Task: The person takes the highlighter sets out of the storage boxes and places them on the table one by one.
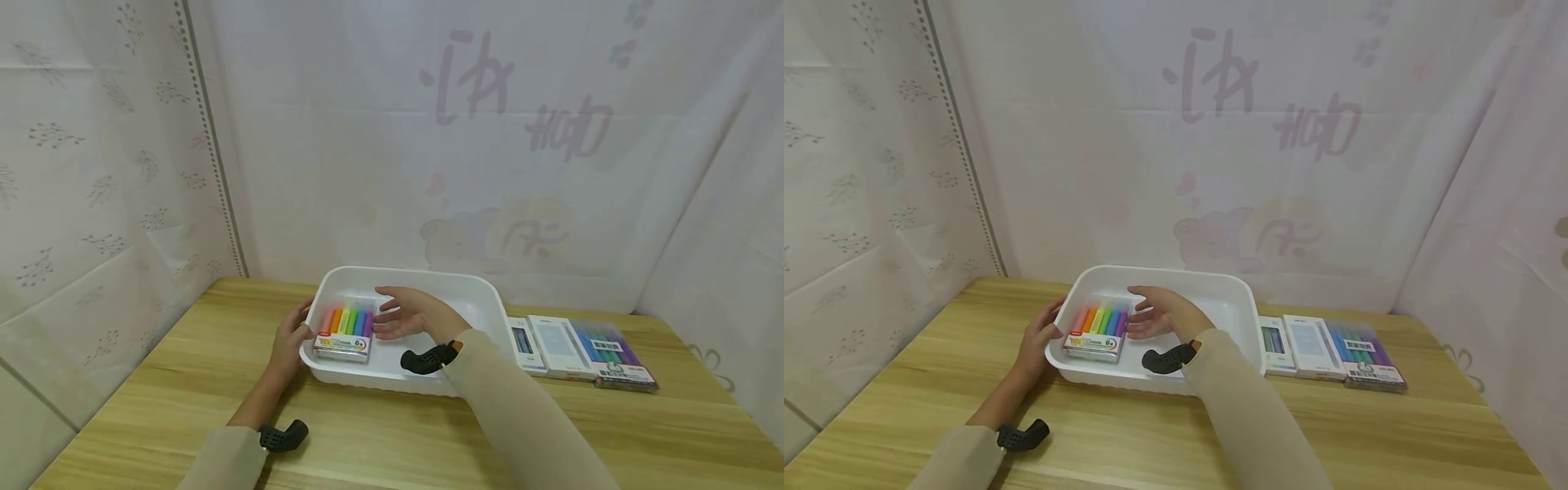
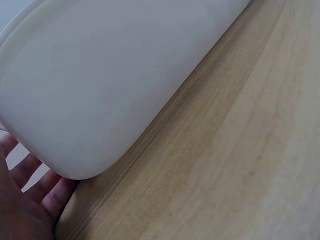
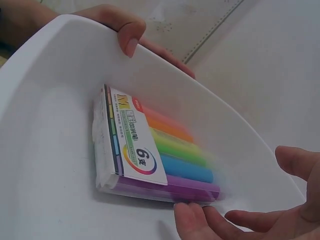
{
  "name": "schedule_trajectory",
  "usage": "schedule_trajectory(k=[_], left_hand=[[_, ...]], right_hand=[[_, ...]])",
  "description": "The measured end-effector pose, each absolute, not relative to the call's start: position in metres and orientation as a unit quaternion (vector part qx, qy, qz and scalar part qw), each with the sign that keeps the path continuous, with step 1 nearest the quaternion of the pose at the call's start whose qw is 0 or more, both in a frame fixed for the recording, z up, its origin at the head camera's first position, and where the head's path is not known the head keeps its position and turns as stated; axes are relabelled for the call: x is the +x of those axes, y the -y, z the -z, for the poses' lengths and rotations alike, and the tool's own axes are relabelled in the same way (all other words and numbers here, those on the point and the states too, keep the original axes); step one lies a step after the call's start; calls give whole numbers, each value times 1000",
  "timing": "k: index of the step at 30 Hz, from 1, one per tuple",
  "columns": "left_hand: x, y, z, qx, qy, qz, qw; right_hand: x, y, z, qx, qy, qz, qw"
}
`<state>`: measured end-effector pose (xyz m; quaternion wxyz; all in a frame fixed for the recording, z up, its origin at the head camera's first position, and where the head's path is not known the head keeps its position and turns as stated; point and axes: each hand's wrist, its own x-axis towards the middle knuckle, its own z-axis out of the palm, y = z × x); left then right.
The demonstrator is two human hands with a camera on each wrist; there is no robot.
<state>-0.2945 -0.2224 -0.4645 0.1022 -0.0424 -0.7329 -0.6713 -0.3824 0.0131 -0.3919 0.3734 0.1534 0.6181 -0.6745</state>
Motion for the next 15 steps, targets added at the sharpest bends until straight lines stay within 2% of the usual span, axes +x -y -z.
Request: schedule_trajectory(k=[15], left_hand=[[-295, 222, 464, -42, 736, 667, 106]], right_hand=[[-375, 0, 386, 132, -642, 648, 388]])
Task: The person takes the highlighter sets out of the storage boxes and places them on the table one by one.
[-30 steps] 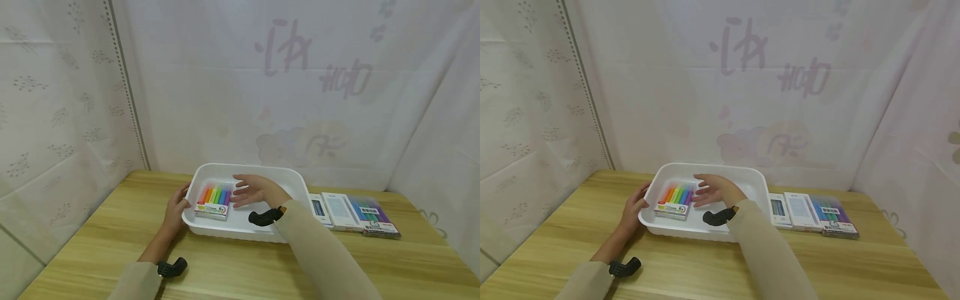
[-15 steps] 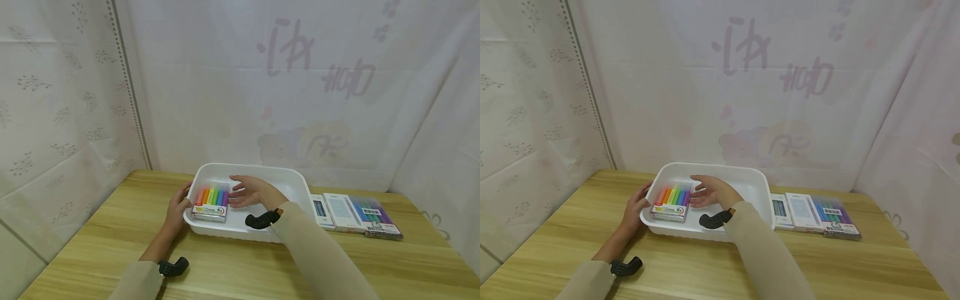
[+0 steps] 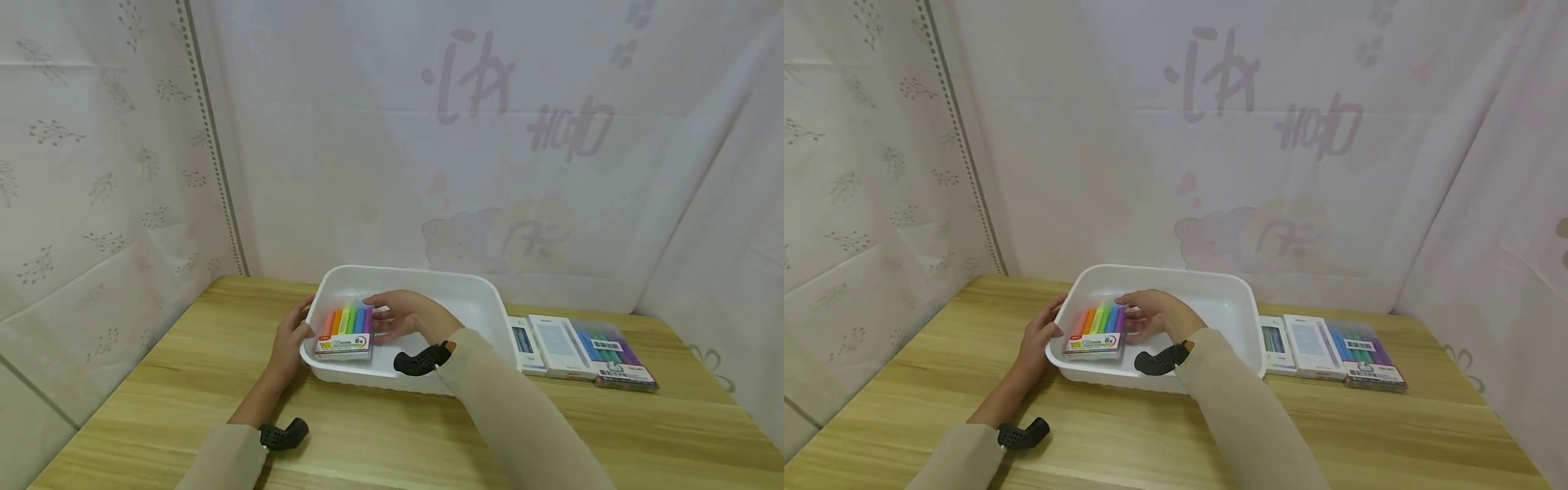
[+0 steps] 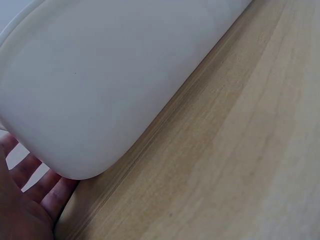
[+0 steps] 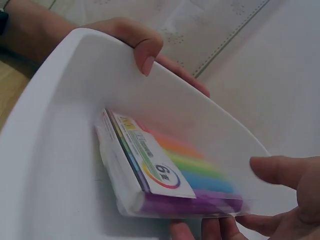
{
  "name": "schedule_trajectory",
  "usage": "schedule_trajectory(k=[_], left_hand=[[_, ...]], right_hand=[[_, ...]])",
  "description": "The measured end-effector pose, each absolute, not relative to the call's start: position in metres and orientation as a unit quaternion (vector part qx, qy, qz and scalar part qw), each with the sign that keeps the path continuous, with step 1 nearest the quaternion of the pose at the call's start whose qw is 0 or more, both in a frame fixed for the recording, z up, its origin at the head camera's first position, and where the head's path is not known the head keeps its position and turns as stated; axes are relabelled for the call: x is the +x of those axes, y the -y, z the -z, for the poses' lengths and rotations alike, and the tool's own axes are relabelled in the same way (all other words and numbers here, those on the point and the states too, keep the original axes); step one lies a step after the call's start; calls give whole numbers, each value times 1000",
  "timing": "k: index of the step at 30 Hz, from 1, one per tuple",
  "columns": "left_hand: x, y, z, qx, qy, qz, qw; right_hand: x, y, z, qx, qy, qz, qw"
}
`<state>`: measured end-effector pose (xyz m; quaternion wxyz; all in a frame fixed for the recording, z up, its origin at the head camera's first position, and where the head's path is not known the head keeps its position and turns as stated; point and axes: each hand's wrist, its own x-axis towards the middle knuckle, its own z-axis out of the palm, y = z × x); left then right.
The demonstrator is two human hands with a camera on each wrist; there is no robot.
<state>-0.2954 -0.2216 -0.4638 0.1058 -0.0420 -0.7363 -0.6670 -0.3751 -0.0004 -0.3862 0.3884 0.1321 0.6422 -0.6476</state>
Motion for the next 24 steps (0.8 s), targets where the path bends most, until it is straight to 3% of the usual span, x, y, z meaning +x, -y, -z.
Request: schedule_trajectory(k=[24], left_hand=[[-297, 222, 464, -39, 735, 667, 112]], right_hand=[[-367, 9, 389, 69, -694, 629, 345]])
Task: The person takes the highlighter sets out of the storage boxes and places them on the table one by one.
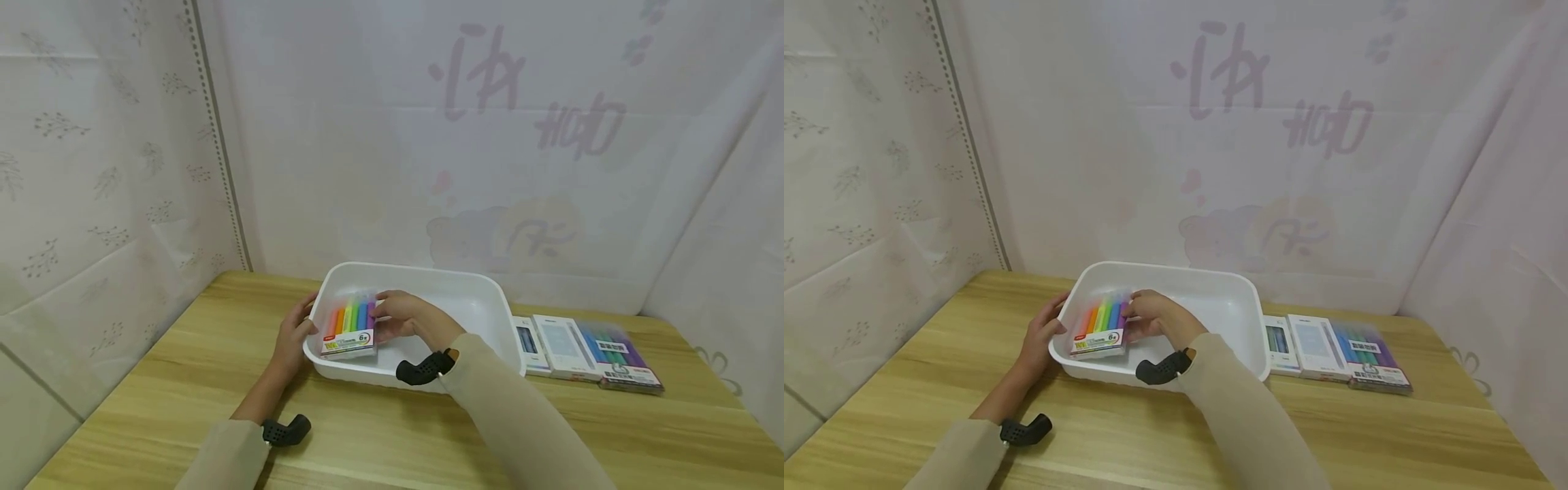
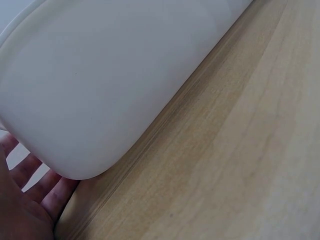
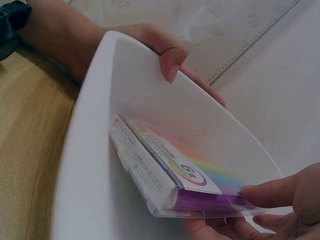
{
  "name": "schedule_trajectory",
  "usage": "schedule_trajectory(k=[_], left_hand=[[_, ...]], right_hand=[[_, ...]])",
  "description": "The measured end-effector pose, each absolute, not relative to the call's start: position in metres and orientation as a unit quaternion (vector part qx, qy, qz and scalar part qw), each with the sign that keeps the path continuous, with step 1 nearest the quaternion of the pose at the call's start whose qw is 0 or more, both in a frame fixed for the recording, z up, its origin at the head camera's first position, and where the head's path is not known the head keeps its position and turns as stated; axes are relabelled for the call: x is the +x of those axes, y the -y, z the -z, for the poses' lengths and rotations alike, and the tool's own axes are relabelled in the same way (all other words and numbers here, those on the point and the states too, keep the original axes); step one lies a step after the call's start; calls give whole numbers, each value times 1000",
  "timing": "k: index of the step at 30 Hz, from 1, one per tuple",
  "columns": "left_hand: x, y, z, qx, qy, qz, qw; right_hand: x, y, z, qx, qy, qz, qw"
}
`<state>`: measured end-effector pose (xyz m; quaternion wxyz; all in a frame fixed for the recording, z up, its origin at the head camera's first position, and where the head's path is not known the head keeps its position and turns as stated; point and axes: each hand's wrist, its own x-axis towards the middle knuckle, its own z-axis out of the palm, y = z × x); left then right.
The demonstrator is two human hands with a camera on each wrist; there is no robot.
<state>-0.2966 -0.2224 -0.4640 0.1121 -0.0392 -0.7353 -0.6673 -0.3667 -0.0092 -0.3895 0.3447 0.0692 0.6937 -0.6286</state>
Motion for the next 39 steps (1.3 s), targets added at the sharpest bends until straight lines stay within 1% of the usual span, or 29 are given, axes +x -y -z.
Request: schedule_trajectory(k=[11, 22, 27, 39], left_hand=[[-297, 220, 463, -37, 741, 662, 104], [-295, 224, 461, -35, 742, 660, 108], [-294, 226, 460, -32, 747, 655, 106], [-295, 224, 462, -37, 738, 665, 103]], right_hand=[[-352, -4, 377, 26, -727, 610, 313], [-340, -19, 359, 12, -727, 629, 276], [-333, -27, 351, 3, -723, 636, 269], [-314, -52, 347, -3, -712, 660, 238]])
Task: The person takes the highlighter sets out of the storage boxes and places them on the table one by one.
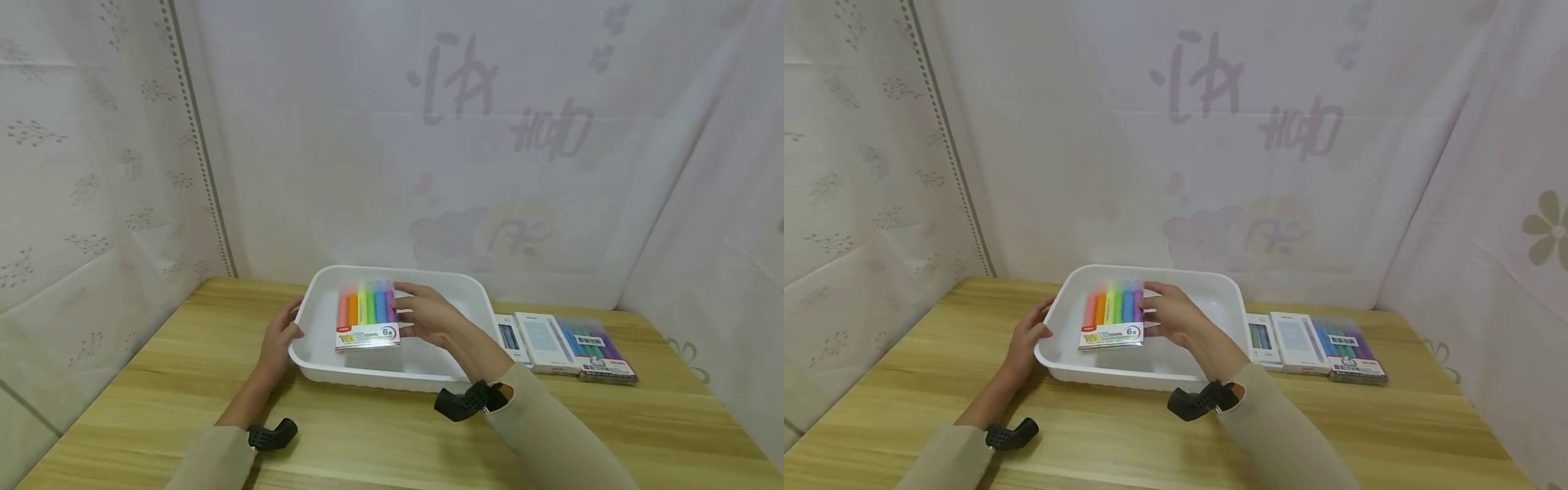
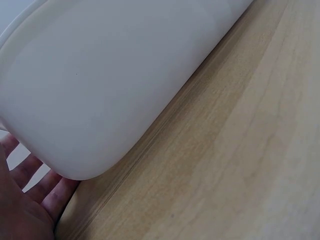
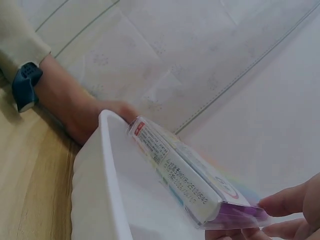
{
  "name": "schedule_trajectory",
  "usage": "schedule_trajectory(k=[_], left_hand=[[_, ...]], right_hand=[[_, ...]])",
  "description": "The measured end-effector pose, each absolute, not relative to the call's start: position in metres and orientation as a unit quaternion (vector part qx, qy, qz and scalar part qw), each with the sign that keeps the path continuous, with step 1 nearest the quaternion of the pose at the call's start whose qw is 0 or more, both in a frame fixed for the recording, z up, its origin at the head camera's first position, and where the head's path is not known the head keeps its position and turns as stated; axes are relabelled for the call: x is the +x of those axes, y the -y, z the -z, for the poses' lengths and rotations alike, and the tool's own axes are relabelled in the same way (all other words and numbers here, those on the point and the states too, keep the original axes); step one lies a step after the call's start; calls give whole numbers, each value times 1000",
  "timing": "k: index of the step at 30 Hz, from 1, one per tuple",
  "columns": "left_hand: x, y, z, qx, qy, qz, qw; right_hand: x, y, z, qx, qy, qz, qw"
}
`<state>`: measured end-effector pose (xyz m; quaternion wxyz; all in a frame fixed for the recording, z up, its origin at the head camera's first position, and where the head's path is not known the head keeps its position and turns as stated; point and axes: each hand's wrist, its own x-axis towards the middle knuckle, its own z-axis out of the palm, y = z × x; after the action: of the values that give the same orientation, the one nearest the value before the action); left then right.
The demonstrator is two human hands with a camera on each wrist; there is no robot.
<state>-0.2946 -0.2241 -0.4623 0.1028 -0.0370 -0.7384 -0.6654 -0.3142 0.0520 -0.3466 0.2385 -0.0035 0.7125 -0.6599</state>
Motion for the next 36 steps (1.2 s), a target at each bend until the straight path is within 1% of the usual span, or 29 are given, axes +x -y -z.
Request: schedule_trajectory(k=[12, 23, 36], left_hand=[[-296, 224, 461, -41, 735, 669, 101], [-296, 225, 463, -40, 731, 673, 99], [-297, 223, 461, -44, 730, 675, 95]], right_hand=[[-303, -85, 331, -42, -704, 678, 209], [-288, -128, 328, -35, -698, 694, 176], [-269, -177, 321, -60, -689, 706, 153]])
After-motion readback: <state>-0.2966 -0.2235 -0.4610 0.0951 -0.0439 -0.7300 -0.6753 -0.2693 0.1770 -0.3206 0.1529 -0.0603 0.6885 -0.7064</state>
